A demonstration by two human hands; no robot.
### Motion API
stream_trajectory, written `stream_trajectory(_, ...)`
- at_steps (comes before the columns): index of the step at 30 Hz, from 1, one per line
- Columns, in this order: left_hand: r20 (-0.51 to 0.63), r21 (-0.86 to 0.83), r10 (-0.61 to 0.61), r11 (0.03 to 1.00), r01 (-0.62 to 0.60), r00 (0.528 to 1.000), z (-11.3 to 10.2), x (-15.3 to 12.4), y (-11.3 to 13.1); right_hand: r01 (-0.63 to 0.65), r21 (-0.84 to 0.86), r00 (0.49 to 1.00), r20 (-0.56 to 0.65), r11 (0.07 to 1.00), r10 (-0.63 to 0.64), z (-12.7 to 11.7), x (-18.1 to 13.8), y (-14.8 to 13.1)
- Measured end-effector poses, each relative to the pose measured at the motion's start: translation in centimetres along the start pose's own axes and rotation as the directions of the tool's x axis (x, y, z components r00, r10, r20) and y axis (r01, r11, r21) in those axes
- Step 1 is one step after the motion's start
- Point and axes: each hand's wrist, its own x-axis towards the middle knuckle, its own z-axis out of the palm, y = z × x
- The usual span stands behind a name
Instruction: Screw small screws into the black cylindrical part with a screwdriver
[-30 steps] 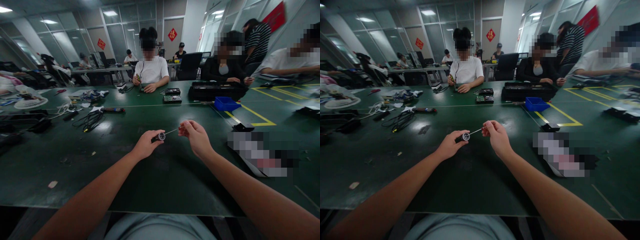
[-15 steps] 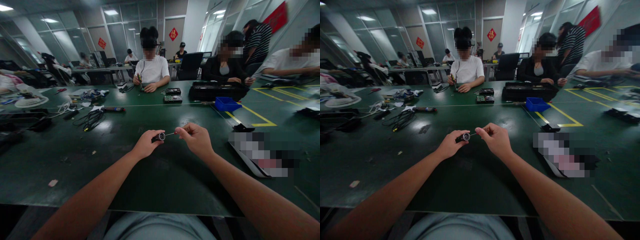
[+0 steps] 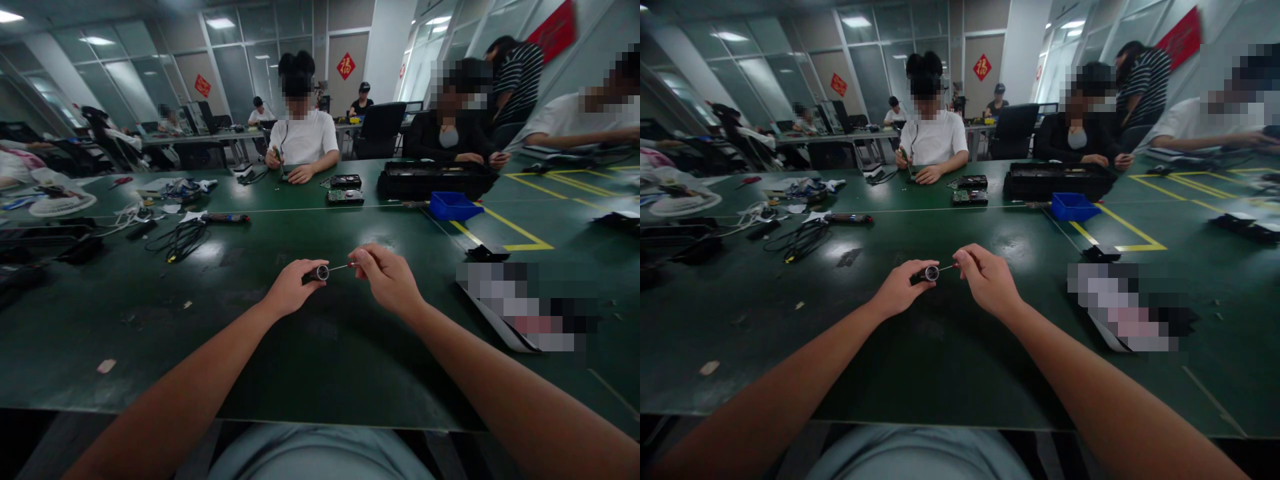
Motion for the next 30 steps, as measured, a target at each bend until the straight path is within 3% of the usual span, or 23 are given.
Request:
stream_trajectory(13, 0.009, -0.006, -0.017, 1.0, 0.017, 1.0, -0.1, 0.0, 0.0, -0.032, 0.075, 0.999, 0.001, 0.997, 0.032, 0.3, -0.1, 0.5)
stream_trajectory(20, -0.029, -0.012, -0.06, 0.998, 0.06, 0.998, 0.0, 0.1, 0.1, -0.1, 0.424, 0.988, -0.067, 0.9, 0.141, 1.4, 0.3, 1.2)
stream_trajectory(25, -0.05, -0.053, -0.029, 0.998, 0.026, 0.998, 0.0, 0.1, 0.2, -0.181, 0.65, 0.949, -0.081, 0.738, 0.304, 2.2, 0.6, 1.9)
stream_trajectory(30, -0.023, -0.066, 0.039, 0.997, -0.041, 0.999, -0.3, 0.2, 0.3, -0.399, 0.816, 0.828, 0.125, 0.418, 0.547, 1.9, 1.2, 2.3)
